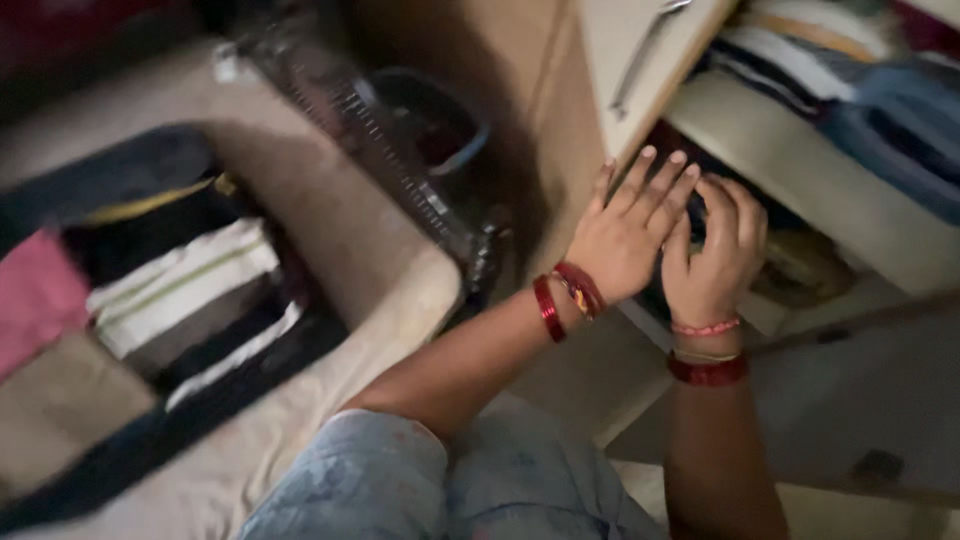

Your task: The person transfers folded clothes from a suitcase to a closet shelf one by one.

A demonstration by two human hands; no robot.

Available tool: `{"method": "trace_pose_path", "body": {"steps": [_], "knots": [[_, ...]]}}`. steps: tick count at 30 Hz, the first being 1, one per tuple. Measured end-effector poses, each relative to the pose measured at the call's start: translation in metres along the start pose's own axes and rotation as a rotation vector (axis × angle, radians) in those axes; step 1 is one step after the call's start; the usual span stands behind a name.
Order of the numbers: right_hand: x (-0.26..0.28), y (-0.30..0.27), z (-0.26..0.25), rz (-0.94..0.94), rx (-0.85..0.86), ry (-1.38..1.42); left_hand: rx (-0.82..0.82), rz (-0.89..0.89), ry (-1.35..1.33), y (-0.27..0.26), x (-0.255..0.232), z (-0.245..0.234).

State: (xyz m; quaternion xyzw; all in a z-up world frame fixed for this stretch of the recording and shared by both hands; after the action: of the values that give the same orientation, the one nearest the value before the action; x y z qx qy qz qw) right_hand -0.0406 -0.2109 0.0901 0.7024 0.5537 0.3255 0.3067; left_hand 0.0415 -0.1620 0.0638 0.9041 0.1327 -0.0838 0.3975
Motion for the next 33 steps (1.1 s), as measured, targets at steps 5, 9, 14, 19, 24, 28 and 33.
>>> {"method": "trace_pose_path", "body": {"steps": [5,9,14,19,24,28,33], "knots": [[0.075,0.002,0.035,-0.106,0.026,0.179,0.006,-0.106,0.197,-0.050,0.051,-0.055],[0.125,0.013,0.074,-0.088,0.134,0.322,0.008,-0.172,0.276,-0.085,0.097,-0.097],[0.214,0.032,0.117,-0.254,0.134,0.378,-0.073,-0.279,0.337,-0.128,0.164,-0.160],[0.314,0.041,0.178,-0.356,0.173,0.462,-0.060,-0.386,0.450,-0.188,0.245,-0.219],[0.419,0.038,0.249,-0.431,0.287,0.577,0.002,-0.511,0.509,-0.267,0.326,-0.267],[0.487,0.016,0.308,-0.436,0.411,0.640,0.030,-0.643,0.428,-0.335,0.390,-0.294],[0.554,-0.025,0.380,-0.439,0.632,0.752,0.001,-0.729,0.389,-0.421,0.451,-0.309]]}}
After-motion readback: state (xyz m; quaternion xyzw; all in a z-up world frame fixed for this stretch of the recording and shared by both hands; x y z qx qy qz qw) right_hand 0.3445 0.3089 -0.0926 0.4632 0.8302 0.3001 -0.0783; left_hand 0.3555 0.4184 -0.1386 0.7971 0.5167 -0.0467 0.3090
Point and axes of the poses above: each hand's wrist, its own y-axis towards the middle knuckle, its own z-axis out of the palm, x = y × z, the point moved 10 cm from there along y, towards the middle knuckle, and after that the axes turned 5 degrees about x, right-handed, at the moved point
